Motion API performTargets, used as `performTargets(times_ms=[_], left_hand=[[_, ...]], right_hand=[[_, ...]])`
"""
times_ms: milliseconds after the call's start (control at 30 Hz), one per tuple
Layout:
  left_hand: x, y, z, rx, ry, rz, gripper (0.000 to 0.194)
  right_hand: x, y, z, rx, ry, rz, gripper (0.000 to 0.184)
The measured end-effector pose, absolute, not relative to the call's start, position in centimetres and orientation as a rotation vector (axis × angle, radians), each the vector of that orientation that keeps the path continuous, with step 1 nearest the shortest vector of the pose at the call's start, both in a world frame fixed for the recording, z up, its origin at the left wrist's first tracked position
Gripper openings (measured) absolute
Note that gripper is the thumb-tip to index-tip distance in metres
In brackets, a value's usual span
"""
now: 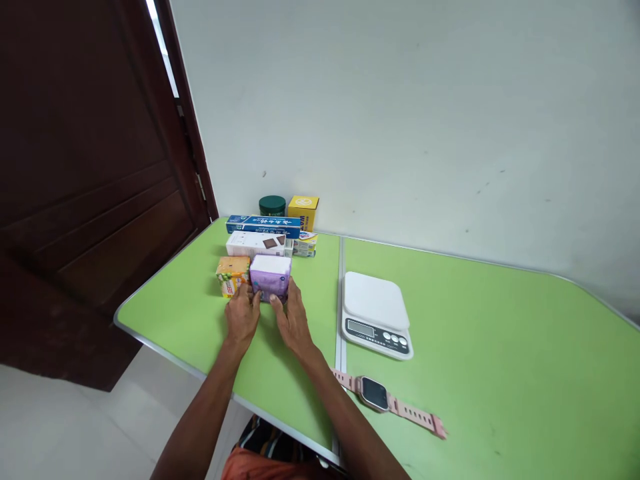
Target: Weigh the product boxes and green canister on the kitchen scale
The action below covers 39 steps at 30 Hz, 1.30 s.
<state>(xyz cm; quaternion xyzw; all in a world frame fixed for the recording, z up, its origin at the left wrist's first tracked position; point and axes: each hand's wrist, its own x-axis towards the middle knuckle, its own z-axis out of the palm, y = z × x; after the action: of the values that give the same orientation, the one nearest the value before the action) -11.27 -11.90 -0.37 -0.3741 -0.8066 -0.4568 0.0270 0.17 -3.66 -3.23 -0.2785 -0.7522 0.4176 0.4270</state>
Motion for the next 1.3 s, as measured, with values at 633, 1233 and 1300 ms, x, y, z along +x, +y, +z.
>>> performTargets(times_ms=[633,1233,1300], left_hand=[[-22.3,-13.9,2.8,-1.432,-2.563,-2.23,0.092],[-10.8,-22.2,5.2,-1.404,-2.63,-1.831,0.063],[-9.2,-19.6,6.0,-1.517,-2.571,-1.887,0.066]], right_hand=[[-1.4,-10.6,-2.8,-0.454,-2.033,1.014,0.049],[5.0,-14.8,-0.3,-0.473,-1.942,0.801,0.075],[7.2,-13.2,1.0,-0.545,-1.903,0.717,0.073]])
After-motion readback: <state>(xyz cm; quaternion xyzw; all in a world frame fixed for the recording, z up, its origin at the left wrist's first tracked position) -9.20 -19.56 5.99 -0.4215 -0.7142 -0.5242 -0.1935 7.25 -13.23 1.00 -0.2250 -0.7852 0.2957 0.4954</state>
